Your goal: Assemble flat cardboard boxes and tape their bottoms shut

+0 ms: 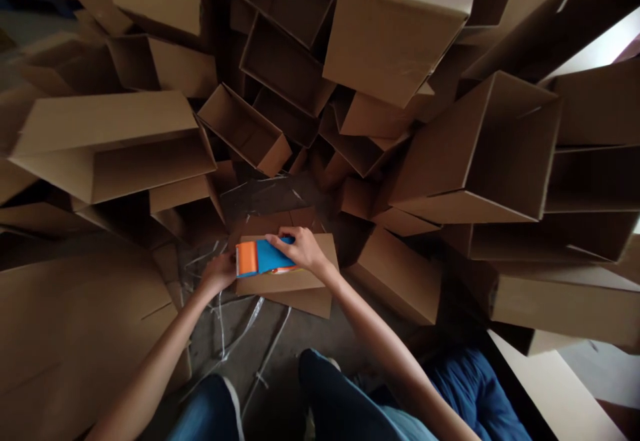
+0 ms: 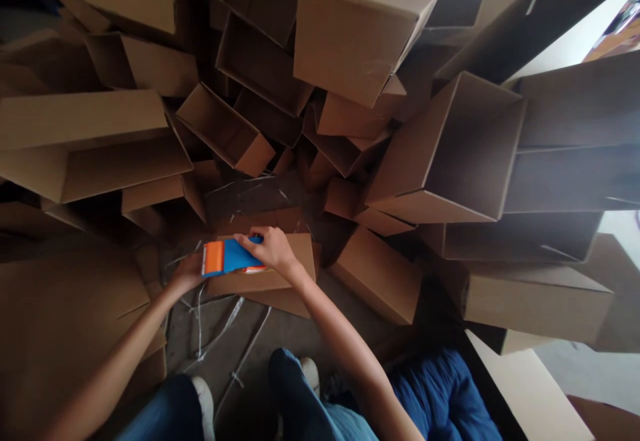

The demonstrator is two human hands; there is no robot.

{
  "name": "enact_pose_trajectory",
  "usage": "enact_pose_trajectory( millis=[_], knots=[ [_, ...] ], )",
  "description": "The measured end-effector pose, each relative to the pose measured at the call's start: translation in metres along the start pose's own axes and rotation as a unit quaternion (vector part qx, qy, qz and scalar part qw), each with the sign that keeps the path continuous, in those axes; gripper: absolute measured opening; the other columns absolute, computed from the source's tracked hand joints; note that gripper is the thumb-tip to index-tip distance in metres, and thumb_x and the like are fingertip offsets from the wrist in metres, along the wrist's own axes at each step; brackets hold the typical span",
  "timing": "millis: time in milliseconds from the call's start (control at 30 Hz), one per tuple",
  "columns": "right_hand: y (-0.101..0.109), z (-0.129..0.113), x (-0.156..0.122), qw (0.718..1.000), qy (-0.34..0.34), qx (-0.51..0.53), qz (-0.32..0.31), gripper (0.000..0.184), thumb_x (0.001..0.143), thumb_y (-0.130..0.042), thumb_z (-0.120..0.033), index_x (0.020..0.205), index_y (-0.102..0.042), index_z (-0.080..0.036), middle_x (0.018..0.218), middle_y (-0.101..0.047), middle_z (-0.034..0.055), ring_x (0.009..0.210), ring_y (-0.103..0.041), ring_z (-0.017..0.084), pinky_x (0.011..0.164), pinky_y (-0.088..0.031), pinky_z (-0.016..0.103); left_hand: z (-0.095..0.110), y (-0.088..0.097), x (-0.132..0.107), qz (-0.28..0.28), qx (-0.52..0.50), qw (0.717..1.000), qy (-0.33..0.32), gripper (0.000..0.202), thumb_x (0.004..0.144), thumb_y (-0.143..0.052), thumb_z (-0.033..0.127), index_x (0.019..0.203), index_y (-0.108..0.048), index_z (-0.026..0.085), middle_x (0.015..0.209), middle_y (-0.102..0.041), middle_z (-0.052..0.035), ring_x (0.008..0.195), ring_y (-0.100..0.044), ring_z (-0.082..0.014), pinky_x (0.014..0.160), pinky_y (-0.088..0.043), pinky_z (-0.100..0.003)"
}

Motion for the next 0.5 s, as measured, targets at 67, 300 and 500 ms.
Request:
enact_pose_trajectory(
  millis=[67, 300, 500],
  knots=[
    [0.003, 0.006, -0.002, 1.000, 0.002, 0.028, -0.003, 0.053, 0.088, -0.048, -0.063, 0.062, -0.058, -0.017, 0.058, -0.046, -0.0031, 0.058, -0.043, 0.010, 0.057, -0.027, 0.023, -0.001, -0.001, -0.001, -0.014, -0.081, 0.996, -0.031, 0.028, 0.075, -0.064, 0.035, 0.098, -0.072, 0.022, 0.101, -0.077, -0.0102, 0.103, -0.069, -0.0313, 0.082, -0.050, -0.033],
    [0.008, 0.019, -0.003, 0.996, -0.009, 0.082, -0.025, 0.055, 0.089, -0.044, -0.064, 0.059, -0.045, -0.018, 0.060, -0.035, -0.0038, 0.060, -0.035, 0.010, 0.054, -0.023, 0.025, -0.014, 0.020, -0.008, 0.054, -0.378, 0.924, -0.028, 0.067, 0.062, -0.060, 0.080, 0.087, -0.071, 0.018, 0.091, -0.076, -0.0100, 0.089, -0.069, -0.0269, 0.075, -0.051, -0.033],
    [0.008, 0.017, -0.003, 0.996, -0.013, 0.083, -0.019, 0.054, 0.089, -0.045, -0.063, 0.058, -0.044, -0.019, 0.060, -0.035, -0.0037, 0.060, -0.035, 0.010, 0.054, -0.022, 0.025, 0.018, 0.033, -0.036, 0.004, -0.441, 0.894, -0.083, 0.066, 0.071, -0.050, 0.081, 0.070, -0.067, 0.018, 0.071, -0.068, -0.0064, 0.073, -0.063, -0.0206, 0.063, -0.045, -0.029]
  ],
)
Point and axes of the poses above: each hand's wrist, its own x-axis towards the middle knuckle, its own y-axis out of the back of the hand, z = x × y, the point moved 4 cm from there along x, towards the middle knuckle
